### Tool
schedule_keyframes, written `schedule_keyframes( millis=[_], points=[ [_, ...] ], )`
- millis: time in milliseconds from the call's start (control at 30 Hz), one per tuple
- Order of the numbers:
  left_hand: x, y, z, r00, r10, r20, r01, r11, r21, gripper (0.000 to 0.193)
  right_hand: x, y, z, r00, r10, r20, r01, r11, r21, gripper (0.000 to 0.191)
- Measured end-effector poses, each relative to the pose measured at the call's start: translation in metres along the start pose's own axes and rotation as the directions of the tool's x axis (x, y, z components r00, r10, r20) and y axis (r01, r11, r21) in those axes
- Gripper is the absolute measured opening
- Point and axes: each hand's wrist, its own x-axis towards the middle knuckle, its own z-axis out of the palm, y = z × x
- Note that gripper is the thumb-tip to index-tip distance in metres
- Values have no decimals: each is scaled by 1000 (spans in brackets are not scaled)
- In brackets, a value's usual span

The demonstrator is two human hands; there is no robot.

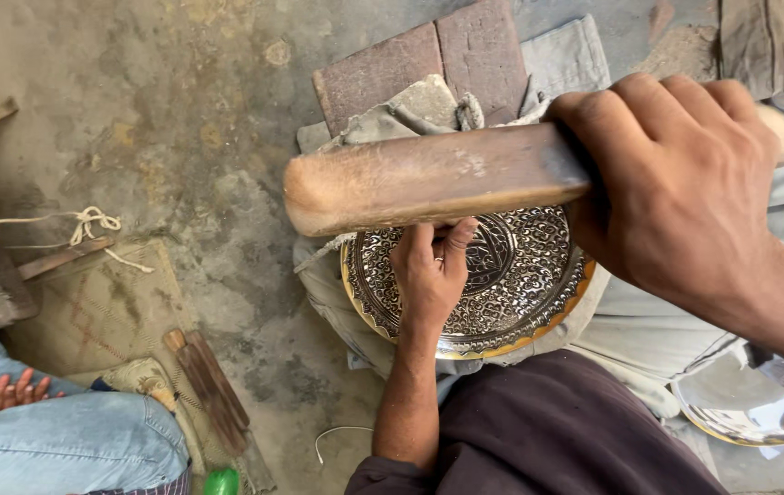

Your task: The person sits on the floor with an ornate brass plate resting on their lap, holds a small punch against the plate's surface, and strikes the punch with a wooden mallet to engrave decorative patterns, repositioning the punch repeatedly across the design.

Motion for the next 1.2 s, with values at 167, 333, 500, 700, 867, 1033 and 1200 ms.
schedule_keyframes(
  millis=[167,333,500,700,867,1033,1200],
  points=[
    [-1,-5,3,999,48,-6,-48,999,6,26,3,2,5,992,-6,123,12,999,-47,43],
    [1,-2,2,996,87,25,-88,995,37,24,1,7,11,987,-91,133,125,954,-273,25],
    [6,3,-1,995,63,74,-69,994,86,22,-7,16,19,973,6,232,68,949,-309,30],
    [9,4,-2,989,89,115,-100,990,96,24,-18,24,24,928,73,365,55,942,-330,32],
    [5,5,-1,997,26,77,-23,999,-40,20,-18,22,19,995,18,102,-1,986,-167,38],
    [3,1,1,999,27,43,-24,998,-62,20,-15,17,16,993,57,102,-65,995,78,44],
    [4,-4,5,995,91,34,-93,994,52,25,-13,17,16,987,-9,160,49,967,-251,22]
  ],
)
